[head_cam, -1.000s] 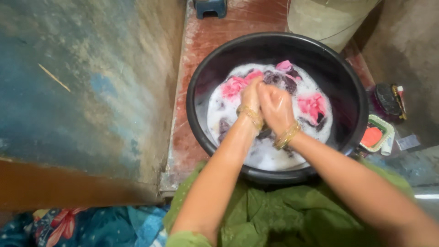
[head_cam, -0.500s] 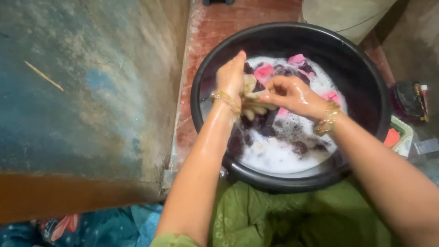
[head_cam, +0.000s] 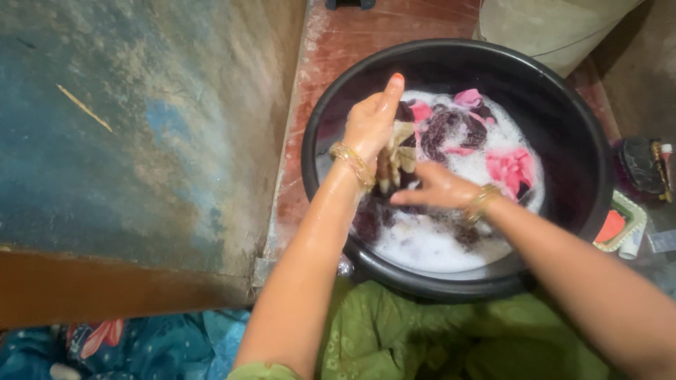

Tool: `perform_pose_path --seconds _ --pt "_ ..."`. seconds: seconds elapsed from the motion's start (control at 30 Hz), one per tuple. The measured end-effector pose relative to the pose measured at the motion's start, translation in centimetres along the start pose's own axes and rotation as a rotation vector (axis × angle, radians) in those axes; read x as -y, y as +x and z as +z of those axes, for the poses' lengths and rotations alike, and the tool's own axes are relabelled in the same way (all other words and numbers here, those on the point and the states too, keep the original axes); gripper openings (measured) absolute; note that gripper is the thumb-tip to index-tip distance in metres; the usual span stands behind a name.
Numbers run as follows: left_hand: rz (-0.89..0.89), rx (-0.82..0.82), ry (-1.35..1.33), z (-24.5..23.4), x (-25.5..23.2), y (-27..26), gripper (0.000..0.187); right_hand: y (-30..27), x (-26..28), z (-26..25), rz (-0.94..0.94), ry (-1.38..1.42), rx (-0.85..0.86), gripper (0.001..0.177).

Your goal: The person washes several items of clothing by hand in a soapy basin, scrubbing fabrics together and rinsing them individually.

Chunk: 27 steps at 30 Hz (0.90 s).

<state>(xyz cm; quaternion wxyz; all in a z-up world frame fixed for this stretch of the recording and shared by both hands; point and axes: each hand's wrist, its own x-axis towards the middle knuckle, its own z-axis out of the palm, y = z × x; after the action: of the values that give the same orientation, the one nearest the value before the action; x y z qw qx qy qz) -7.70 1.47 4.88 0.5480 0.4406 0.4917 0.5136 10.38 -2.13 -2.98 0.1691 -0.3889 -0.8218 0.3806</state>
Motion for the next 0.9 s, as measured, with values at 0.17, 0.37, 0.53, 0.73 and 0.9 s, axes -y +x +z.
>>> perform_pose_path --seconds 0.17,0.37,0.53,0.73,0.9 --pt "0.126 -0.087 -0.195 -0.2 -1.2 -0.3 0.048 1.8 -7.0 5.3 0.097 -0.187 0.279 0.047" --pt "0.29 -0.09 -0.108 -3.6 0.4 1.0 0.044 4.3 -6.2 3.4 0.306 -0.114 0.175 0.038" --pt "0.376 0.115 0.558 -5.8 5.8 2.2 0.05 3.8 0.0 0.4 0.041 0.47 -0.242 0.038" --pt "0.404 0.458 0.548 -3.1 8.8 3.2 0.062 1.3 3.4 -2.9 0.179 0.231 -0.276 0.044" --pt "0.263 0.203 0.711 -1.1 3.2 -0.2 0.059 -0.5 0.5 -3.4 0.215 0.331 -0.086 0.037"
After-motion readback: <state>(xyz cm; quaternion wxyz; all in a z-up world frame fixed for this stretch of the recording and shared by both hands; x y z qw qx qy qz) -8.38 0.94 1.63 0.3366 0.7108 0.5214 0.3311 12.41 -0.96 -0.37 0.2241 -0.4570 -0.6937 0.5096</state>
